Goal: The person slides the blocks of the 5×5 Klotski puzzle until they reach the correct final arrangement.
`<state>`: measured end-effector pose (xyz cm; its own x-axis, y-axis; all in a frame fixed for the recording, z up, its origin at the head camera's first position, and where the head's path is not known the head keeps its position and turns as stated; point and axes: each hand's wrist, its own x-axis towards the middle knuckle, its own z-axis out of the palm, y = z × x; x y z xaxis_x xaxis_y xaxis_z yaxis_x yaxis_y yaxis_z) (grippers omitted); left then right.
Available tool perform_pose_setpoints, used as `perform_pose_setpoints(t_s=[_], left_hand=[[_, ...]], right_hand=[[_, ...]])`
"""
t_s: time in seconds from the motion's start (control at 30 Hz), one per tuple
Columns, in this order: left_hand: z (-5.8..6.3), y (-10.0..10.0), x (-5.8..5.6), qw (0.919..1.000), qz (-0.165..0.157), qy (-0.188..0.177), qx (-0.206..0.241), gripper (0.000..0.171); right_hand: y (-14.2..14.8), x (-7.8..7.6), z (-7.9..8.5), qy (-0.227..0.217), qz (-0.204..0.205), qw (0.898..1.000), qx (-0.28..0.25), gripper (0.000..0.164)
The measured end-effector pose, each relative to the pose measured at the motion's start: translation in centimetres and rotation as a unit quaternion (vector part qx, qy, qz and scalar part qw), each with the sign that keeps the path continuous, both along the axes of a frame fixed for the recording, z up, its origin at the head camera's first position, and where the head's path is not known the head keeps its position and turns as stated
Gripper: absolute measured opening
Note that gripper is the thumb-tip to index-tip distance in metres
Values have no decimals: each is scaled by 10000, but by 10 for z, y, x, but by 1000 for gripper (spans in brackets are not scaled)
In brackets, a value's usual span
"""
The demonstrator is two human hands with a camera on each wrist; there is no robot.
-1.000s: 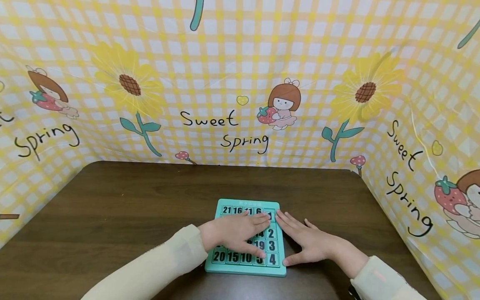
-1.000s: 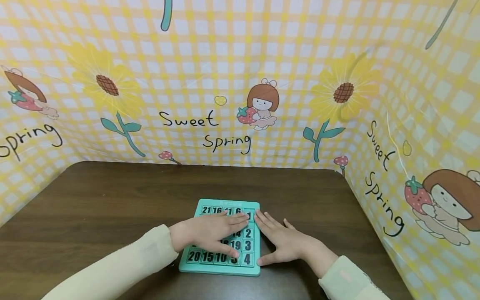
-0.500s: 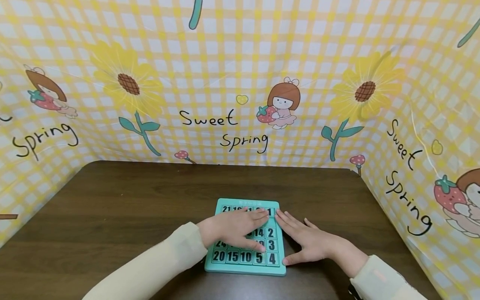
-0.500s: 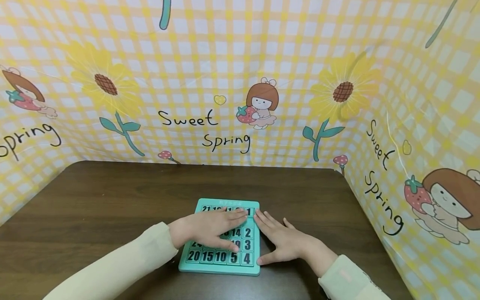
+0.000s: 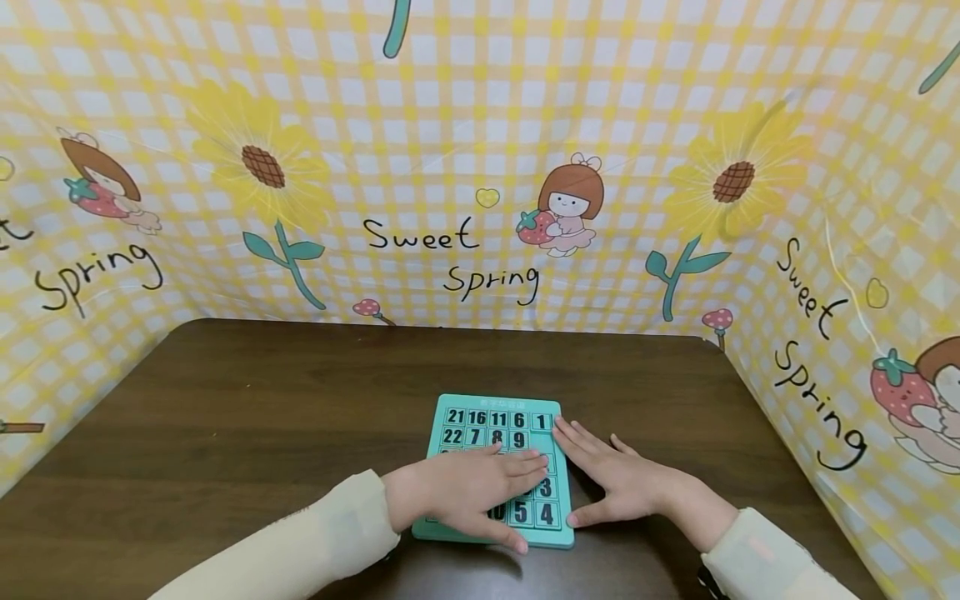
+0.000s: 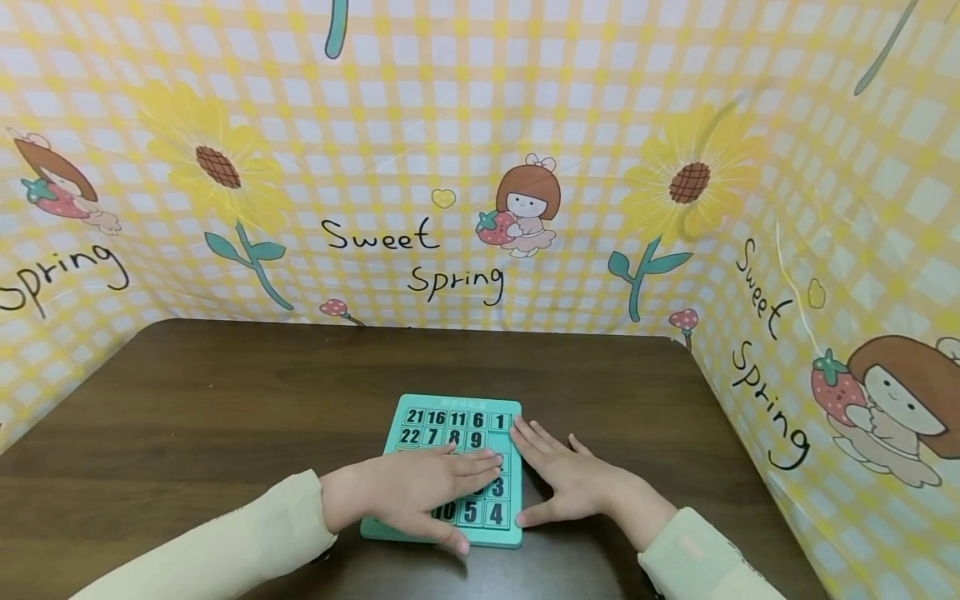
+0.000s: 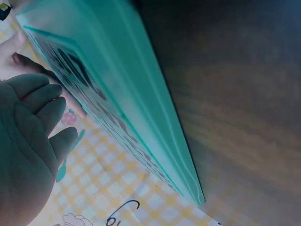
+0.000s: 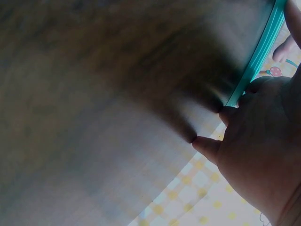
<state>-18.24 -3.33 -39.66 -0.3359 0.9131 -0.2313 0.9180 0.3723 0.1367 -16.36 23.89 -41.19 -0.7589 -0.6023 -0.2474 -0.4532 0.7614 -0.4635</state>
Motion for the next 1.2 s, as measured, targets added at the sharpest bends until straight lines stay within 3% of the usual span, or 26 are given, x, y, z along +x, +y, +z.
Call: perform_pose_setpoints(t_s=[0.23, 0.53, 0.87, 1.03, 1.2], left_hand=[[-1, -1, 1, 10000, -39, -64, 17, 88], [1, 2, -9, 9996, 176, -239, 4, 86], [-1, 7, -20, 9989, 443, -163, 50, 89], [-1, 5, -17, 9991, 395, -152, 39, 89], [3, -1, -8, 9997, 217, 33, 56, 89]], right_hand=[[0, -1, -1, -7, 4, 10000, 34, 109], [0, -1, -1, -12, -58, 10000, 47, 109], [0, -1, -2, -23, -60, 9999, 80, 109], [0, 0, -2, -64, -75, 9999, 62, 109], [0, 0, -2, -74, -89, 9999, 46, 108]])
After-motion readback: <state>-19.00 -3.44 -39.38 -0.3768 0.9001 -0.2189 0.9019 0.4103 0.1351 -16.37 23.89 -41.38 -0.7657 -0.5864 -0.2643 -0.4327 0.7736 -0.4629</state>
